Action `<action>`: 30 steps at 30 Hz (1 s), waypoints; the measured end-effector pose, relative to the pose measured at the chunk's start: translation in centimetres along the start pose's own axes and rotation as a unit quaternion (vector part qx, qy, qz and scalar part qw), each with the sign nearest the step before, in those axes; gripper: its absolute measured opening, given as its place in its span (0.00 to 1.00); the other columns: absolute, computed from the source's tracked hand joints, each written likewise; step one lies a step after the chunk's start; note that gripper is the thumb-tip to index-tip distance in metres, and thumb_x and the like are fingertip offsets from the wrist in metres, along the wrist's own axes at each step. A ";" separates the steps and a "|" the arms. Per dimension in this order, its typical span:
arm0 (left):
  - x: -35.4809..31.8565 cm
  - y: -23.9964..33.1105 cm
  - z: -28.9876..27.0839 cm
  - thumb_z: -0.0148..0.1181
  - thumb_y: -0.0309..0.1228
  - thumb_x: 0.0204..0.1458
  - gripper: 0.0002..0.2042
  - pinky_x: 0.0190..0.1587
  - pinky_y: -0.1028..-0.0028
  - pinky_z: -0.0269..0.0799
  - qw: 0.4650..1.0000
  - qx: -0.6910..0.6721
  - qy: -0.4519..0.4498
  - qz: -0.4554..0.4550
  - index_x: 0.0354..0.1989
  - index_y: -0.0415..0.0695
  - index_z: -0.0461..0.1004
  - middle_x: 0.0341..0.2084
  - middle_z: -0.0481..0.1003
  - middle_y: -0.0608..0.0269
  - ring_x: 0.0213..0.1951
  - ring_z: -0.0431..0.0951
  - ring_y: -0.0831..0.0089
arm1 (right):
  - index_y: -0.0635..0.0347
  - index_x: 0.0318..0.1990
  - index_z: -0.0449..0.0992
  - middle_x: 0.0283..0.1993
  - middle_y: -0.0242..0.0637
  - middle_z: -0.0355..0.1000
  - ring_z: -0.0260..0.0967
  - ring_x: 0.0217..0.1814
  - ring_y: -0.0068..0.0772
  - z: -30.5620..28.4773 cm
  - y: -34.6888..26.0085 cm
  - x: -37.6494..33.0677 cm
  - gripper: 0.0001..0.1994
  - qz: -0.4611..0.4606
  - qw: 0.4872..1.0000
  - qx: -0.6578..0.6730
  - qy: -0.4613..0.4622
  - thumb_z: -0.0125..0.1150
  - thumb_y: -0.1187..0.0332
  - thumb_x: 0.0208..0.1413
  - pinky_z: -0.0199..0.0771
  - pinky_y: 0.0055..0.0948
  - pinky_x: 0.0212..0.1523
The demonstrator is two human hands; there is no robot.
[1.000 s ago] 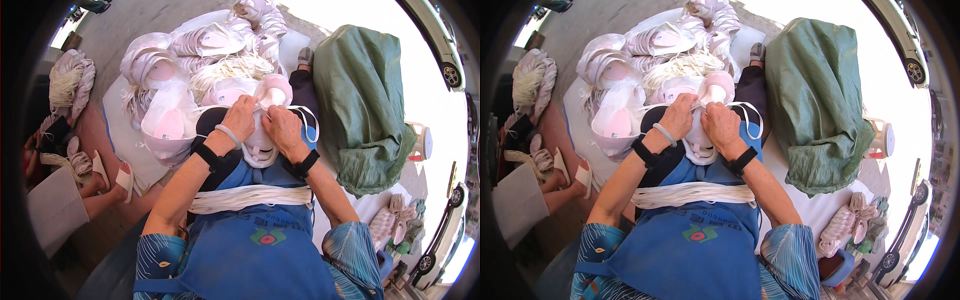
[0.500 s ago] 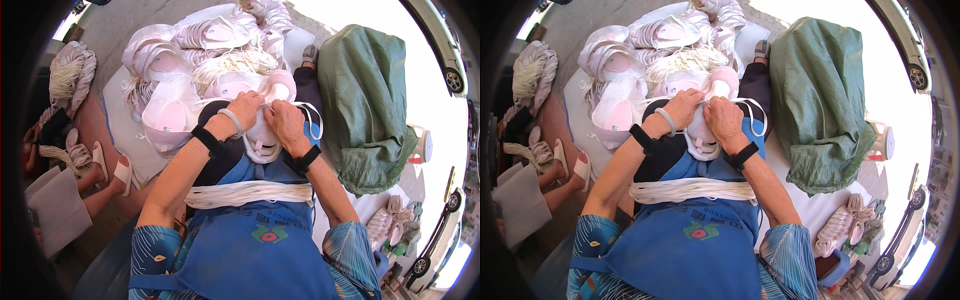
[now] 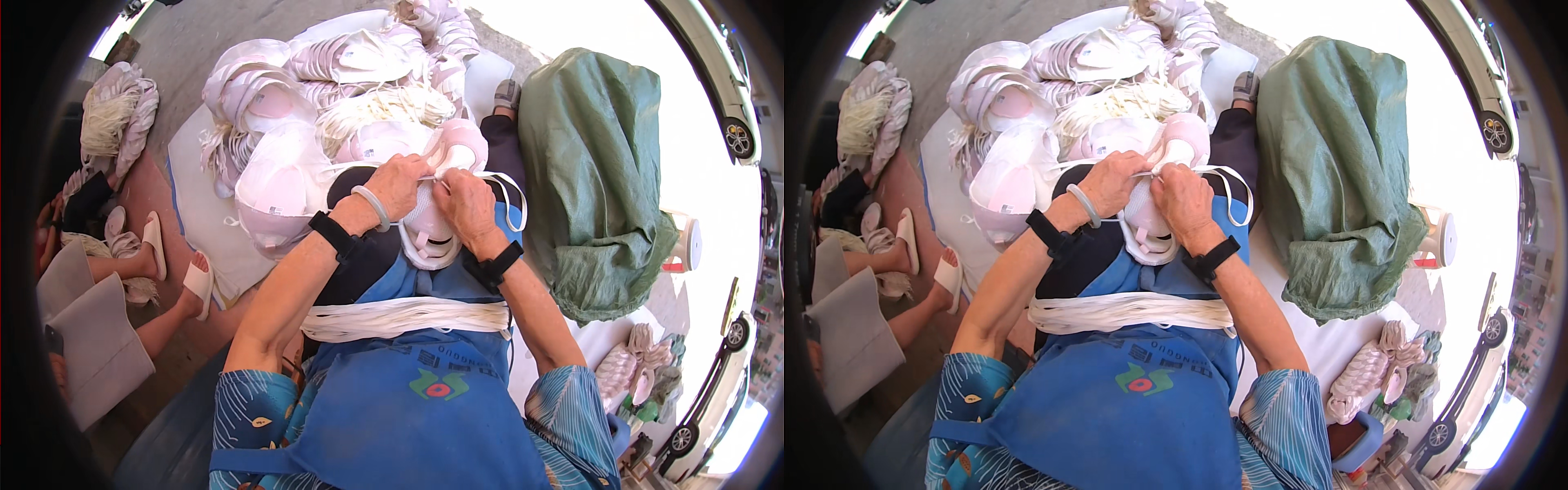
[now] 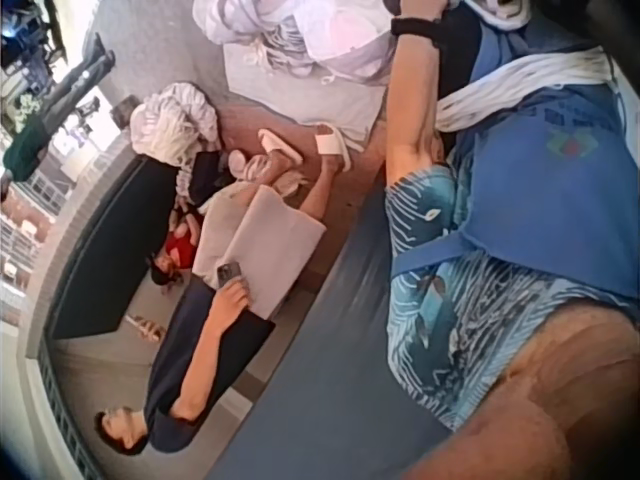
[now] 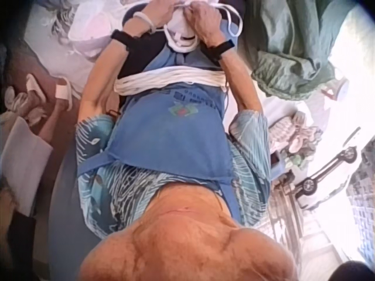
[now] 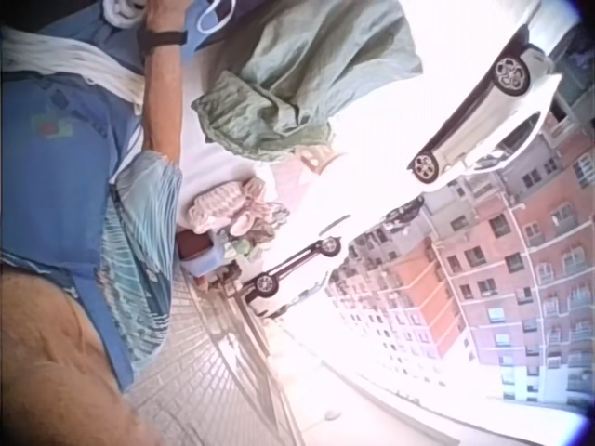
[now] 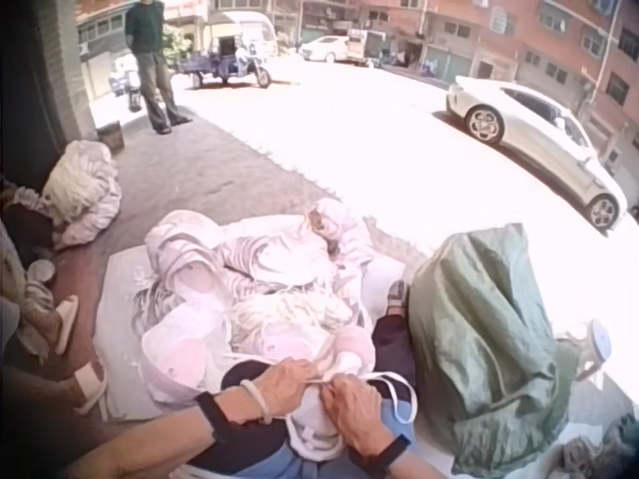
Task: The person is threading laces through the eyelets of shoe uppers and tying them together.
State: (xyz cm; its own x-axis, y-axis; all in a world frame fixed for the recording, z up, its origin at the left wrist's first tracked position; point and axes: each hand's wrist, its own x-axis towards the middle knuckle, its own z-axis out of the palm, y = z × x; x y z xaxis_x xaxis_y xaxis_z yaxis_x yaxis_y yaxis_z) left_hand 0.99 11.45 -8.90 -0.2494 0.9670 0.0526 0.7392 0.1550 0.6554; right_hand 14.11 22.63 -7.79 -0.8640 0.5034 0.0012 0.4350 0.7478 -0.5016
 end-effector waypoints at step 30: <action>-0.4 0.7 1.0 0.54 0.19 0.43 0.12 0.47 0.60 0.69 0.989 -0.081 0.090 -0.090 0.39 0.39 0.69 0.37 0.72 0.46 0.42 0.73 0.47 | 0.61 0.24 0.68 0.24 0.45 0.68 0.70 0.25 0.51 0.9 -0.6 1.0 0.09 -0.130 0.988 -0.042 0.070 0.59 0.68 0.52 0.69 0.43 0.26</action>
State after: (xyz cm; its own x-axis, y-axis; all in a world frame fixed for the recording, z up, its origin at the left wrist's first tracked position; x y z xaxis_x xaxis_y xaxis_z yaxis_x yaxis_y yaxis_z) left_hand 2.28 11.34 -9.24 -0.4856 0.8729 0.0476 0.5661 0.2725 0.7780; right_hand 12.75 22.24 -8.28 -0.9085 0.3398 0.2432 0.2274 0.8903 -0.3945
